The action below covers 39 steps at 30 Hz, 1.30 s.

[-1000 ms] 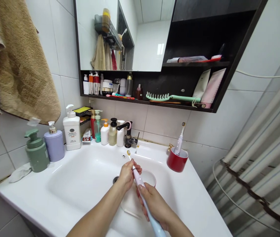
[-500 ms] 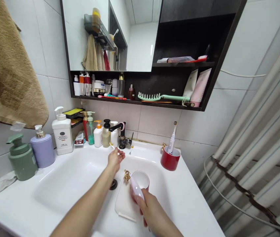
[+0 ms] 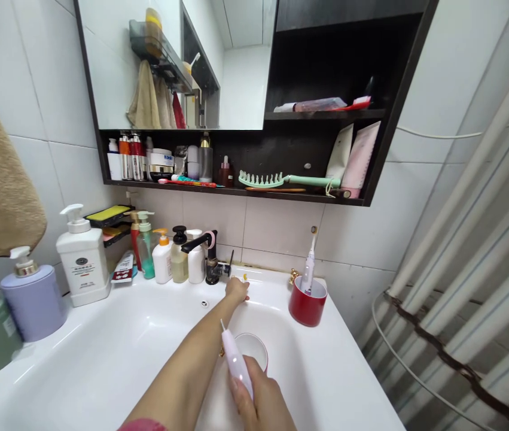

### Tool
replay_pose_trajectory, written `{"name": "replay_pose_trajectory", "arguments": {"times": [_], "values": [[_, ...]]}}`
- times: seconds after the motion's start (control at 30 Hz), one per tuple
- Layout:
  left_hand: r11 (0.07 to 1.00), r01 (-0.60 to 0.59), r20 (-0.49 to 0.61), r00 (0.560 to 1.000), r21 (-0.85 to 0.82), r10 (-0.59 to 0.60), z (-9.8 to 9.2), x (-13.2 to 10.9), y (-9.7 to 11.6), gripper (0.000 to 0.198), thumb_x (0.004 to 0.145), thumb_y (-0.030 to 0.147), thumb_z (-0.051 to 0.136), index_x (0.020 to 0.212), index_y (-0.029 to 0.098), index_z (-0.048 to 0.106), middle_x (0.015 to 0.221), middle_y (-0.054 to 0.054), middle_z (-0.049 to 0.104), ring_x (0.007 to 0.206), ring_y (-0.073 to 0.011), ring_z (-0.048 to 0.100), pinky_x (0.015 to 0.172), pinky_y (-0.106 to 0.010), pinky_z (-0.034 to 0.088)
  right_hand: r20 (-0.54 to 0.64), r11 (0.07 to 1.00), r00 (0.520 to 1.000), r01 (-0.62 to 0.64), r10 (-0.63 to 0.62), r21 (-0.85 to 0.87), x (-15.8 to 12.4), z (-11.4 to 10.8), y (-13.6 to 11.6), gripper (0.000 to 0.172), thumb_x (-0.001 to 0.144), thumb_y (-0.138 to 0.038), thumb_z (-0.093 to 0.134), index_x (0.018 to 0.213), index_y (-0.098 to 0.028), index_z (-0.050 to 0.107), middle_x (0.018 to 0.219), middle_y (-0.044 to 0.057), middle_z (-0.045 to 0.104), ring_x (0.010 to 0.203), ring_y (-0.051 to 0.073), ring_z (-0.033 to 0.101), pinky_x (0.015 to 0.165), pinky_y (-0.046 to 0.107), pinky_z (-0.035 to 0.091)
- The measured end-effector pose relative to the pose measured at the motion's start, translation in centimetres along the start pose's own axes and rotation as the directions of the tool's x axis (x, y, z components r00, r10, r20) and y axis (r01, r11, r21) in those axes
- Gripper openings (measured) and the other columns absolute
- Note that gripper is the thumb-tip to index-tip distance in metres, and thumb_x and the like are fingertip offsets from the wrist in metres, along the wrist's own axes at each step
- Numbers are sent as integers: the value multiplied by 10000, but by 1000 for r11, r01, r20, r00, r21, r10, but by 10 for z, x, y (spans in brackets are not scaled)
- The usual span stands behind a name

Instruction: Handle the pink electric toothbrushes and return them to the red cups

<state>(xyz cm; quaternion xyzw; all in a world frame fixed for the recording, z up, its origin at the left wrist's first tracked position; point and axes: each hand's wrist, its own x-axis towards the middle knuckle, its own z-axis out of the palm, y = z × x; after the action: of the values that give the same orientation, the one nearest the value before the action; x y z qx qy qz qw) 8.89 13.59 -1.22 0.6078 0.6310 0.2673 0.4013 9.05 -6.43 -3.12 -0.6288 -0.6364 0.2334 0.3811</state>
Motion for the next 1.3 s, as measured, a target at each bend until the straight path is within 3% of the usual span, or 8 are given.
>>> {"name": "replay_pose_trajectory", "arguments": {"times": [0.13,0.23,0.37,0.5,0.73,0.87,0.97,1.3], "values": [[997,-60,-40,997,53,62,-1,10,-4,212,656,265,468,783,101,509,818,-129,568,689,-181,561,562,-242,403,-12,1000,1000,10,-10,-2,1,-1,4,350,729,-357,304,967,-147,451,543,10,476,515,139,445,517,230,352],[987,-152,-97,983,56,157,-10,7,-14,146,632,180,493,771,137,507,987,-120,493,966,-211,436,751,-273,342,26,1000,1000,-5,4,24,0,-3,1,339,730,-362,298,940,-148,456,557,12,477,515,133,434,514,228,349],[983,-181,-140,975,-38,174,-22,-4,-30,99,611,35,451,614,129,480,973,-127,466,1053,-227,343,808,-296,294,76,998,997,-21,17,53,-2,-3,-3,312,720,-379,314,888,-168,471,555,10,473,504,131,424,509,228,346],[965,-121,-127,988,-233,93,-32,-16,-36,251,585,-32,431,429,146,347,749,-112,505,977,-227,418,755,-288,336,64,996,998,-19,14,87,-3,-5,-5,322,710,-389,328,918,-178,455,536,-1,463,467,124,420,494,227,347],[797,45,126,991,-603,39,-58,-68,-44,116,639,83,474,548,135,425,490,7,460,503,-91,515,545,-214,418,96,976,987,-144,130,165,-11,-22,-16,316,729,-387,271,856,-152,440,541,-11,449,368,75,377,382,198,325],[570,173,267,960,-804,86,-70,-106,-53,104,654,160,495,576,120,438,520,-4,499,463,-63,504,472,-163,405,163,956,980,-154,115,248,-16,-20,-19,308,731,-389,286,883,-158,421,512,-42,391,379,70,377,370,186,326],[420,234,283,957,-877,57,-71,-122,-54,116,649,163,509,582,124,422,494,10,496,459,-66,513,442,-149,395,211,947,973,-151,92,283,-18,-12,-15,296,729,-401,296,843,-158,419,522,-49,381,358,57,367,347,179,308],[421,215,278,956,-881,95,-64,-128,-52,158,634,180,529,571,131,393,474,20,492,437,-65,503,430,-153,372,203,919,969,-204,141,338,-16,-7,-12,274,727,-413,302,769,-165,411,527,-53,384,344,42,368,334,167,293]]}}
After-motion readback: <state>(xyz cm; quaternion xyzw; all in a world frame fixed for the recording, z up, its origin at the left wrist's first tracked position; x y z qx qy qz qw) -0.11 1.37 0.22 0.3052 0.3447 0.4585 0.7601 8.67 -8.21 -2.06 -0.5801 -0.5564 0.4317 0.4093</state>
